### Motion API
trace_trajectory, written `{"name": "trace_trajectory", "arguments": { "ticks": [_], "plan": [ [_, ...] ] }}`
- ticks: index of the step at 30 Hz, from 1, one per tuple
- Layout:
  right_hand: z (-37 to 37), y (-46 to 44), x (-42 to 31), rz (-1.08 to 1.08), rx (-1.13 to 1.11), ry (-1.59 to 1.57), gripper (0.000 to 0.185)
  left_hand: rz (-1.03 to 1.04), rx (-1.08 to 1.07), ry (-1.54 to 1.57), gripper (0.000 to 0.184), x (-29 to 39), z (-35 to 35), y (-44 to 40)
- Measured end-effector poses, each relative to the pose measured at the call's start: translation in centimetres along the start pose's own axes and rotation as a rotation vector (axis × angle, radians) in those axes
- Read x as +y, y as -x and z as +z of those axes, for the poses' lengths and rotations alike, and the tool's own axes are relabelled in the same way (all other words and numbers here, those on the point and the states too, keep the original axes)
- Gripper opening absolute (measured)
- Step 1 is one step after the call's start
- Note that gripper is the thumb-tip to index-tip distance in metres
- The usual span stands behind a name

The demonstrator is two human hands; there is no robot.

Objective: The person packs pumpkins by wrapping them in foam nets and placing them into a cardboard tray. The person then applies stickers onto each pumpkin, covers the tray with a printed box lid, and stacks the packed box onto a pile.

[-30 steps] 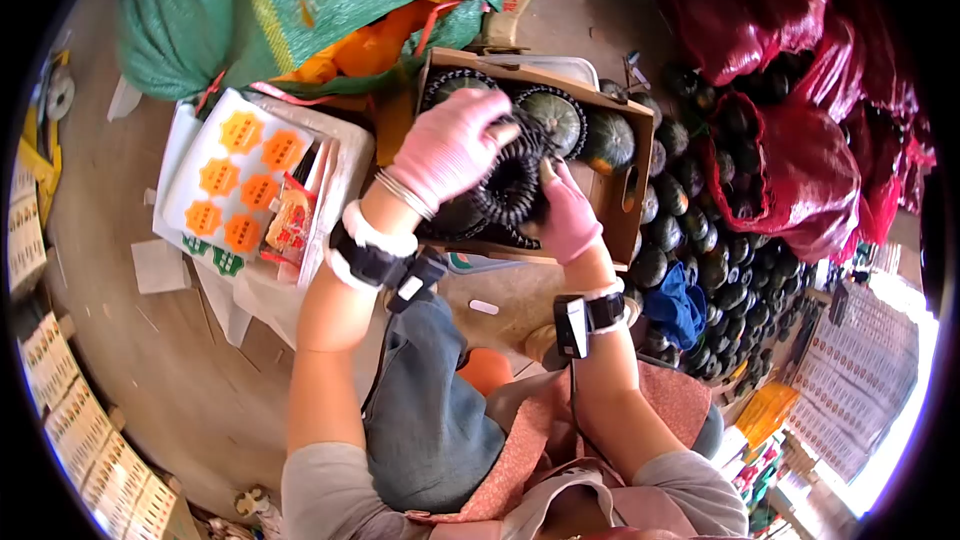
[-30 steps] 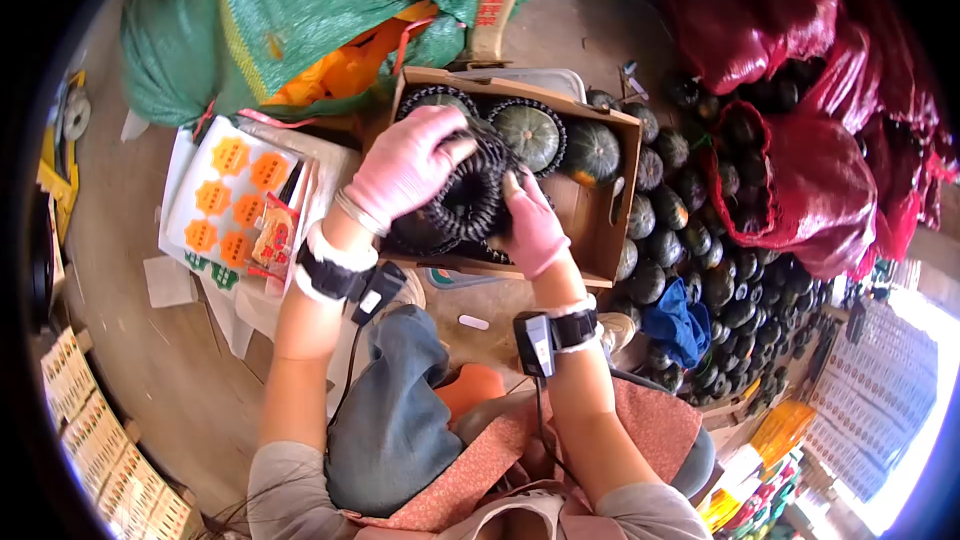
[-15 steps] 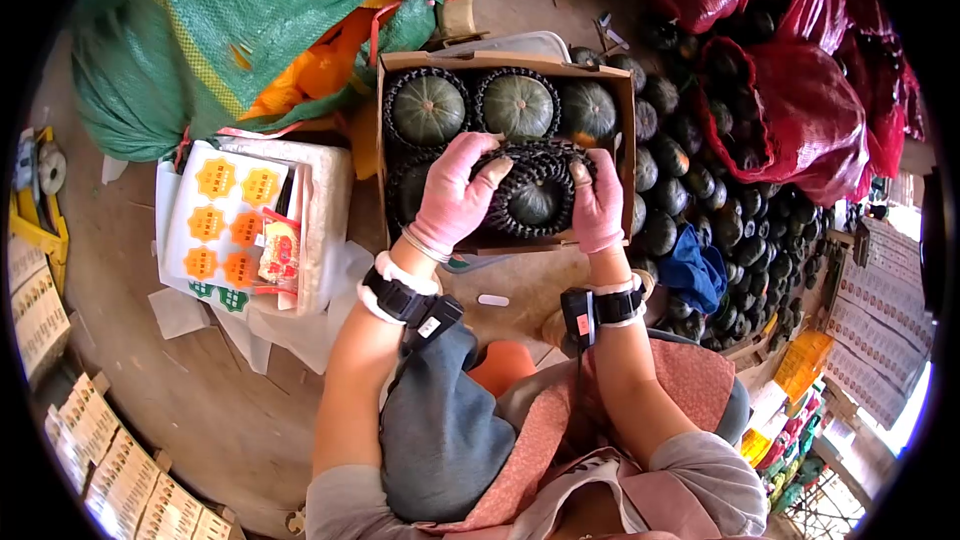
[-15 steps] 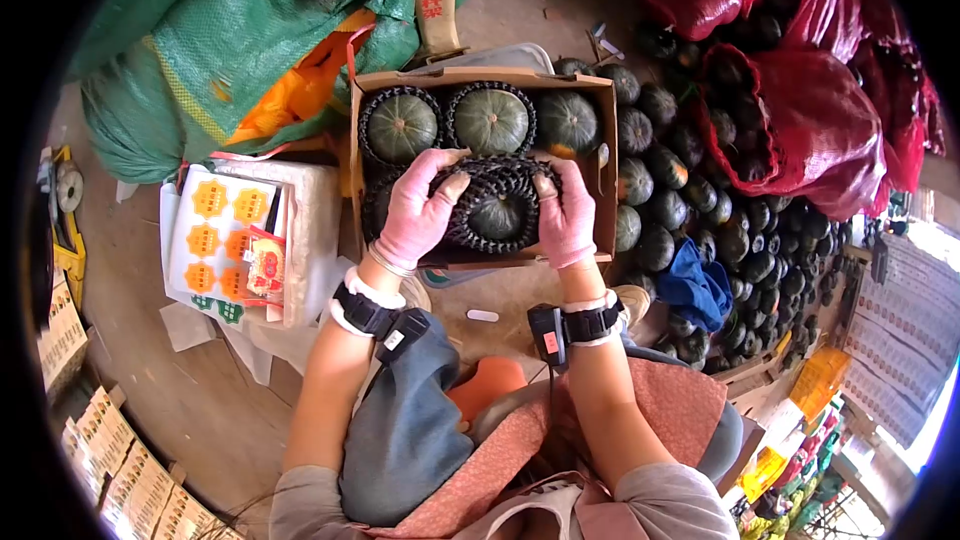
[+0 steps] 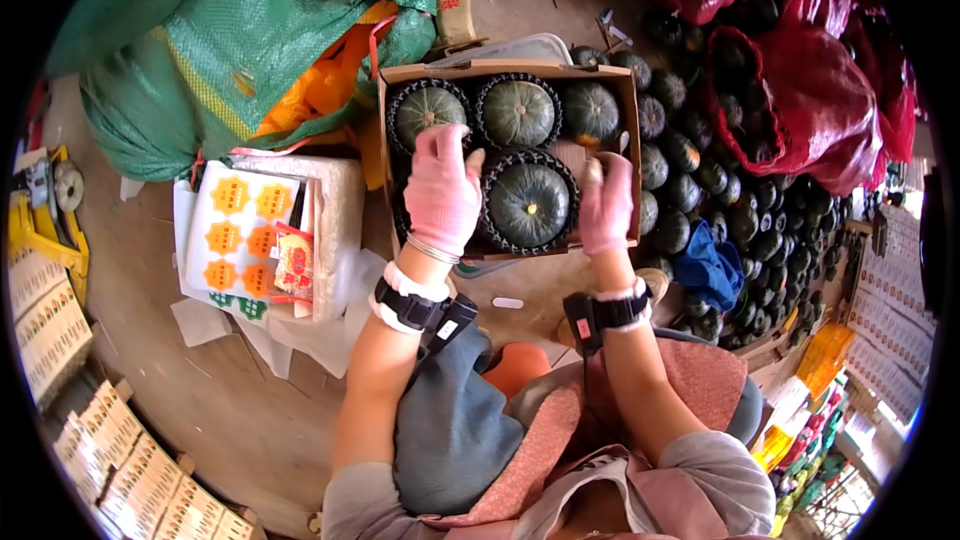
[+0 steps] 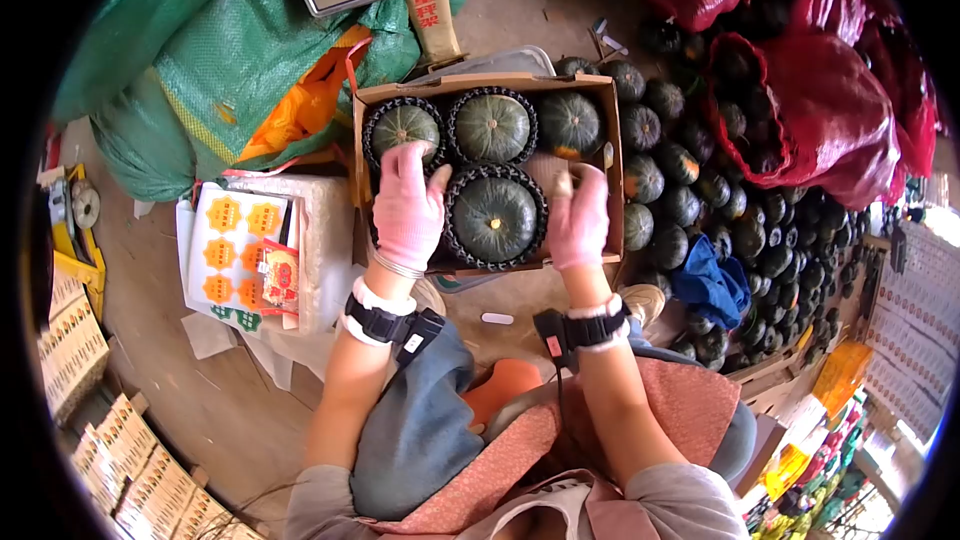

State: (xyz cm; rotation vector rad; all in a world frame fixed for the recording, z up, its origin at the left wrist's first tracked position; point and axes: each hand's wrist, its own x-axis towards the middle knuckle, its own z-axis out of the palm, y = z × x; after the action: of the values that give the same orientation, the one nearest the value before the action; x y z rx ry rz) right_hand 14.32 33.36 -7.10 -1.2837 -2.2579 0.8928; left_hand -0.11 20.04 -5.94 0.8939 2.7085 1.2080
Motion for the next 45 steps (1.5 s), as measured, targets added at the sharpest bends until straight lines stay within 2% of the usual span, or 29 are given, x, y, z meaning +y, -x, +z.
{"name": "trace_trajectory", "arguments": {
  "ticks": [1, 3, 4, 5, 8, 11, 18, 21, 22, 24, 25, 27, 28, 29, 31, 32, 33, 34, 35, 37, 38, 40, 42, 45],
  "plan": [
    [-1.3, 1.0, -1.5, 0.094, -0.005, -0.182, 0.022, 0.066, -0.035, 0.074, 0.028, 0.1, -0.5, 0.0],
    [-1.5, 3.6, -1.3, -0.053, -0.12, -0.444, 0.024, 0.191, -0.126, 0.234, 0.035, 0.3, -1.5, 0.9],
    [-1.9, 4.7, -1.2, -0.163, -0.208, -0.303, 0.033, 0.188, -0.367, 0.158, 0.051, 1.2, -3.1, 1.3],
    [-3.0, 4.4, -2.9, -0.336, -0.225, -0.179, 0.044, 0.38, -0.419, 0.028, 0.067, 1.5, -3.6, 1.4],
    [-3.0, 4.3, -3.7, -0.313, -0.274, -0.029, 0.061, 0.276, -0.548, 0.06, 0.091, 0.3, -3.1, 1.5],
    [-2.7, 4.2, -4.0, -0.203, -0.312, -0.029, 0.063, 0.254, -0.588, 0.175, 0.101, -0.4, -2.9, 1.4],
    [-2.4, 4.0, -3.6, -0.187, -0.318, -0.176, 0.067, 0.274, -0.594, 0.203, 0.108, -1.0, -2.5, 1.7],
    [-2.1, 3.9, -2.6, -0.223, -0.367, -0.136, 0.07, 0.3, -0.595, 0.216, 0.11, -1.0, -2.6, 1.7],
    [-2.6, 3.9, -2.6, -0.186, -0.407, -0.268, 0.074, 0.341, -0.584, 0.239, 0.112, -1.0, -2.5, 1.6],
    [-3.9, 3.7, -2.8, -0.112, -0.489, -0.526, 0.083, 0.39, -0.585, 0.353, 0.122, -1.0, -2.9, 1.9],
    [-5.3, 2.8, -4.2, -0.104, -0.518, -0.639, 0.11, 0.509, -0.584, 0.436, 0.133, -0.7, -2.8, 2.1],
    [-6.3, 2.2, -4.6, -0.164, -0.358, -0.352, 0.124, 0.553, -0.607, 0.787, 0.127, 2.0, -2.8, 2.5],
    [-6.1, 1.4, -5.1, -0.218, -0.248, -0.085, 0.129, 0.541, -0.679, 0.89, 0.127, 3.0, -2.5, 2.9],
    [-6.4, 0.6, -4.7, -0.155, -0.246, -0.101, 0.121, 0.627, -0.653, 0.831, 0.118, 4.0, -2.6, 1.8],
    [-7.1, -0.8, -2.9, -0.13, -0.224, -0.058, 0.109, 0.148, -0.799, 1.116, 0.099, 3.6, -0.9, 1.2],
    [-7.4, -1.4, -2.2, -0.174, -0.141, -0.065, 0.099, 0.242, -0.67, 0.882, 0.093, 3.2, 0.2, 1.0],
    [-7.7, -1.7, -1.8, -0.135, -0.115, -0.193, 0.097, 0.314, -0.533, 0.615, 0.087, 2.9, 1.3, 0.7],
    [-7.8, -1.6, -2.6, -0.059, -0.204, -0.507, 0.097, 0.351, -0.401, 0.365, 0.081, 2.8, 2.2, 0.3],
    [-7.8, -1.7, -3.4, 0.031, -0.294, -0.818, 0.098, 0.447, -0.344, 0.039, 0.087, 3.6, 2.8, 0.8],
    [-6.7, -2.4, 0.5, -0.311, -0.27, -0.431, 0.101, 0.392, -0.457, -0.13, 0.099, 4.7, 5.1, 2.0],
    [-6.4, -2.6, 0.7, -0.343, -0.282, -0.29, 0.099, 0.369, -0.509, -0.217, 0.105, 5.1, 5.6, 1.8],
    [-6.2, -2.5, 0.8, -0.388, -0.309, 0.001, 0.097, 0.367, -0.586, -0.301, 0.113, 4.6, 5.3, 1.7],
    [-6.3, -2.1, 0.7, -0.308, -0.394, 0.184, 0.093, 0.353, -0.62, -0.299, 0.118, 3.9, 4.2, 1.8],
    [-6.2, -1.7, 0.1, -0.248, -0.478, 0.366, 0.091, 0.301, -0.598, -0.222, 0.112, 3.0, 3.4, 1.8]
  ]
}}
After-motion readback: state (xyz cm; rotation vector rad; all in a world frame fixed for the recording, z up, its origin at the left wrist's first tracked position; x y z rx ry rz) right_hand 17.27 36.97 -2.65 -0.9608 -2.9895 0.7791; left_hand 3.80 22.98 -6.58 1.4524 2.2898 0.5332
